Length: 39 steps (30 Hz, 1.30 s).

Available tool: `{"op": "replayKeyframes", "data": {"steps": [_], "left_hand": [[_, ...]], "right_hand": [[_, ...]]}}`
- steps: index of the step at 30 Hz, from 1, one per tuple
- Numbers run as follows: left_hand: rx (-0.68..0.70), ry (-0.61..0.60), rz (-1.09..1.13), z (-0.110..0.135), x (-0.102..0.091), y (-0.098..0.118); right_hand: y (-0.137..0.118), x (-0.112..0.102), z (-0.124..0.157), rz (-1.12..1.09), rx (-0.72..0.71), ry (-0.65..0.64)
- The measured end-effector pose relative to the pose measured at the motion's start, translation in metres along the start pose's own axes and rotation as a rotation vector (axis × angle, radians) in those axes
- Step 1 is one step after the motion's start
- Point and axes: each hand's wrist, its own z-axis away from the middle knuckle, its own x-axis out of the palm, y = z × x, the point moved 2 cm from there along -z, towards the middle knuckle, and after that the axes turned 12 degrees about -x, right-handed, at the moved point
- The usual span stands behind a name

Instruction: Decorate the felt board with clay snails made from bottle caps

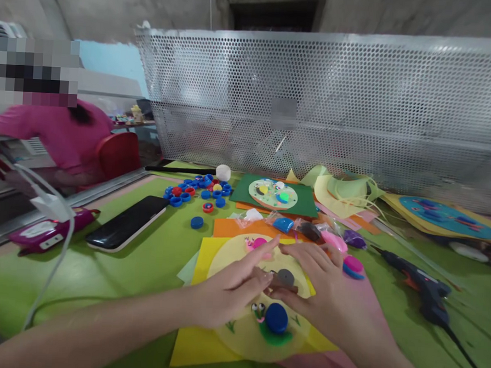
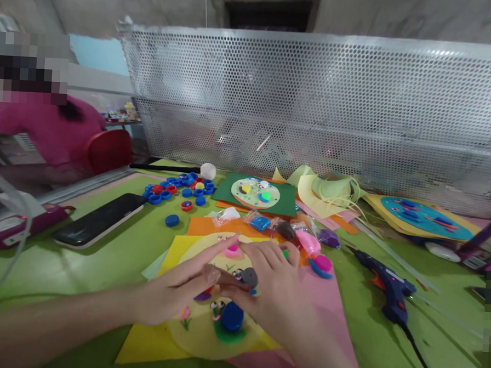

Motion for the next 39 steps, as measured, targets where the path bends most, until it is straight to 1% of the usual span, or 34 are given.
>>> {"op": "replayKeyframes", "data": {"steps": [1,6,9,12,14,16,18,20,22,23,27,29,32,34,35,37,39], "left_hand": [[0.006,-0.004,0.026,0.001,0.001,0.001],[0.093,-0.105,0.185,0.003,0.014,0.008],[0.096,-0.100,0.189,0.002,0.016,0.012],[0.132,-0.108,0.139,0.004,0.011,0.014],[0.142,-0.092,0.073,0.005,0.007,0.013],[0.127,-0.066,-0.039,0.007,0.006,0.011],[0.156,-0.082,-0.201,0.008,0.009,0.009],[0.221,-0.099,-0.417,0.008,0.014,0.009],[0.269,-0.082,-0.580,0.008,0.017,0.010],[0.289,-0.062,-0.618,0.007,0.017,0.011],[0.384,0.052,-0.626,0.007,0.010,0.016],[0.417,0.089,-0.692,0.006,0.010,0.015],[0.519,0.067,-0.881,0.001,0.018,0.008],[0.628,0.053,-1.012,-0.002,0.024,0.003],[0.675,0.063,-1.051,-0.003,0.025,0.002],[0.730,0.099,-1.068,-0.003,0.023,0.000],[0.740,0.140,-1.041,-0.003,0.019,0.001]], "right_hand": [[-0.001,-0.001,-0.001,0.010,-0.005,0.013],[-0.011,0.004,-0.005,0.078,-0.017,0.033],[-0.012,0.004,-0.006,0.138,-0.046,0.026],[-0.004,-0.002,-0.005,0.136,-0.076,0.029],[0.001,-0.007,-0.005,0.134,-0.103,0.020],[0.002,-0.007,-0.005,0.130,-0.107,-0.001],[0.000,-0.002,-0.006,0.104,-0.092,-0.054],[-0.004,0.004,-0.007,0.089,-0.091,-0.105],[-0.008,0.008,-0.007,0.091,-0.102,-0.118],[-0.008,0.008,-0.006,0.094,-0.104,-0.116],[-0.001,-0.001,-0.005,0.092,-0.090,-0.112],[0.002,-0.004,-0.006,0.106,-0.085,-0.123],[-0.003,0.000,-0.009,0.102,-0.101,-0.190],[-0.007,0.002,-0.011,0.093,-0.137,-0.199],[-0.008,0.002,-0.011,0.091,-0.146,-0.190],[-0.007,-0.001,-0.010,0.090,-0.129,-0.178],[-0.002,-0.006,-0.008,0.098,-0.072,-0.167]]}}
